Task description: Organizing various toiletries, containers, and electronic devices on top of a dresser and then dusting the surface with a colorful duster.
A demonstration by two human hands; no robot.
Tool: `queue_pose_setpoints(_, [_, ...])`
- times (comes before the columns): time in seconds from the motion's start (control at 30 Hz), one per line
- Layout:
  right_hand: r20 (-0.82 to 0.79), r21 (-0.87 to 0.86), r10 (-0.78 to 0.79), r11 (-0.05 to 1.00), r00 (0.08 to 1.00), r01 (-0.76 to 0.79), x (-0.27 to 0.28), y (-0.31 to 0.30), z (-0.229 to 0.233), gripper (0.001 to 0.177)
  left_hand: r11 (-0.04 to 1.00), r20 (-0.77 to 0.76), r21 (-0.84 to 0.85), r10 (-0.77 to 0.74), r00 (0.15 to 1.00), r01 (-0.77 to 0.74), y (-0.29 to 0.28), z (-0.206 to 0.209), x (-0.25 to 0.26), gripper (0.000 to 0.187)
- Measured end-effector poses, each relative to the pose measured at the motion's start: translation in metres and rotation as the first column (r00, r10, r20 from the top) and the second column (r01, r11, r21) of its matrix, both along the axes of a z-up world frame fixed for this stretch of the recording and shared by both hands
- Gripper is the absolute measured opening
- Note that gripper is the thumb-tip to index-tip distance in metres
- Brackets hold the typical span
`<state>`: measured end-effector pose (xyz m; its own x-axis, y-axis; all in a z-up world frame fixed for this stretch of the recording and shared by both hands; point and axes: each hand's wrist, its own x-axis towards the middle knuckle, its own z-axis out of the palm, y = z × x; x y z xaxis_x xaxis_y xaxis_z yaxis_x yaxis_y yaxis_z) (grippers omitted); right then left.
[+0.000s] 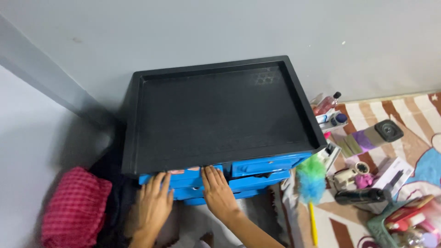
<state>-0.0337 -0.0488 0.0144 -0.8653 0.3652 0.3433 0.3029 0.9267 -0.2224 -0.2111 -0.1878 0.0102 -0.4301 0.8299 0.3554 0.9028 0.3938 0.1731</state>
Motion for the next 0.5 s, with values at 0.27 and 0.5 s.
queue_pose_setpoints(0.27, [0.022,-0.129,-0.223,0.966,0.975,0.224,-0.027,-0.009,-0.024,0.064,0.984,-0.081,-0.177,0.011,0.997,-0.025,0.002,-0.014,-0.016,0.064])
queue_pose_setpoints(0.5, [-0.071,-0.181,-0.223,0.961,0.972,0.207,-0.015,-0.030,-0.006,0.064,0.974,0.074,0.010,-0.227,0.971,0.227,0.008,-0.023,-0.022,0.061])
